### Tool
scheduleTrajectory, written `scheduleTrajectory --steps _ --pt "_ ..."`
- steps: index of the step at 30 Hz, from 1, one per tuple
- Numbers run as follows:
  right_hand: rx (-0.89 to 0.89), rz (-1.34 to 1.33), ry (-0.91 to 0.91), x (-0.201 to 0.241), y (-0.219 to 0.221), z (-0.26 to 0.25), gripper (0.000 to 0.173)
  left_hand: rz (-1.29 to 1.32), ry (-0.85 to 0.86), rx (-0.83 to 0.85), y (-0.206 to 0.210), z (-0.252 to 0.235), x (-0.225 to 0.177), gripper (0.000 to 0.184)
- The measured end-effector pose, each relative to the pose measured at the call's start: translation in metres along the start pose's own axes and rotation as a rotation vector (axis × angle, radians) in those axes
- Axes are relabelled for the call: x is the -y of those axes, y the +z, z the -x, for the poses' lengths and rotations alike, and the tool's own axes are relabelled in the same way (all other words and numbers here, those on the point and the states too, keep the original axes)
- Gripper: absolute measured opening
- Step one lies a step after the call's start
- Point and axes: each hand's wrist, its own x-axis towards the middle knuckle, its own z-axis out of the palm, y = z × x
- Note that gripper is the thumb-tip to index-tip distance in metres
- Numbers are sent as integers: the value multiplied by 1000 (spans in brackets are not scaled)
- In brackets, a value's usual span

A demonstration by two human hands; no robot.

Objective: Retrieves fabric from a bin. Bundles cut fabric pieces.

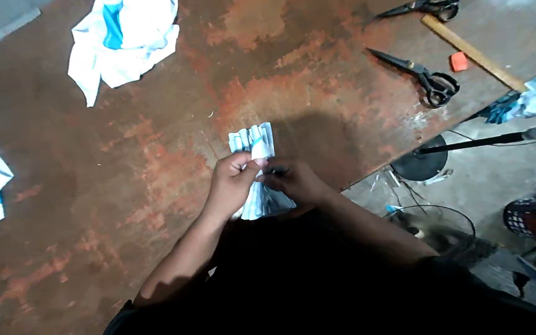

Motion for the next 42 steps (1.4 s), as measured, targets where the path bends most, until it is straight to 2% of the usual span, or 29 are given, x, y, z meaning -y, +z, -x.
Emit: scheduleTrajectory --steps 2,4,6,8,10,11,13,15,16,18,21,25,28,30,32,34,36,39,42 --pt "-73 32 78 3 7 -7 15 -25 -57 -41 -11 7 -2 21" --pt "-104 15 204 7 8 -14 16 -325 -48 1 -29 20 -18 33" --pt "-60 102 251 10 9 -19 15 -631 122 64 -36 33 -33 34" --pt "20 239 203 15 12 -19 13 -731 354 100 -32 35 -37 26" --pt "84 320 80 19 16 -15 12 -640 498 65 -21 20 -24 24" --pt "113 311 55 17 17 -13 12 -548 504 37 -15 11 -15 24" --pt "132 217 60 10 17 -8 11 -286 390 14 -5 -1 5 27" --pt "100 81 67 3 13 -3 10 -139 261 91 -2 1 17 46" --pt "86 28 92 1 11 0 10 -186 257 147 -1 3 23 54" --pt "60 21 165 -2 8 8 12 -337 372 157 5 12 41 48" --pt "58 4 188 -7 9 10 13 -400 524 -26 16 19 65 33" --pt "60 -117 227 -7 7 9 17 -403 522 -174 16 15 74 48" --pt "61 -152 209 -6 8 10 18 -521 584 -217 8 12 72 27" --pt "69 -145 179 -3 9 12 17 -575 661 -201 4 13 68 22" --pt "58 -78 160 -2 11 15 5 -525 592 -164 4 16 61 21" --pt "-1 35 151 0 15 21 16 -385 372 -159 8 21 55 28" --pt "-111 130 99 0 22 26 16 -311 243 -161 11 23 53 23" --pt "-246 96 74 -3 27 31 15 -375 290 -41 7 27 54 19" --pt "-292 54 73 -5 25 32 16 -441 334 73 5 30 53 23"
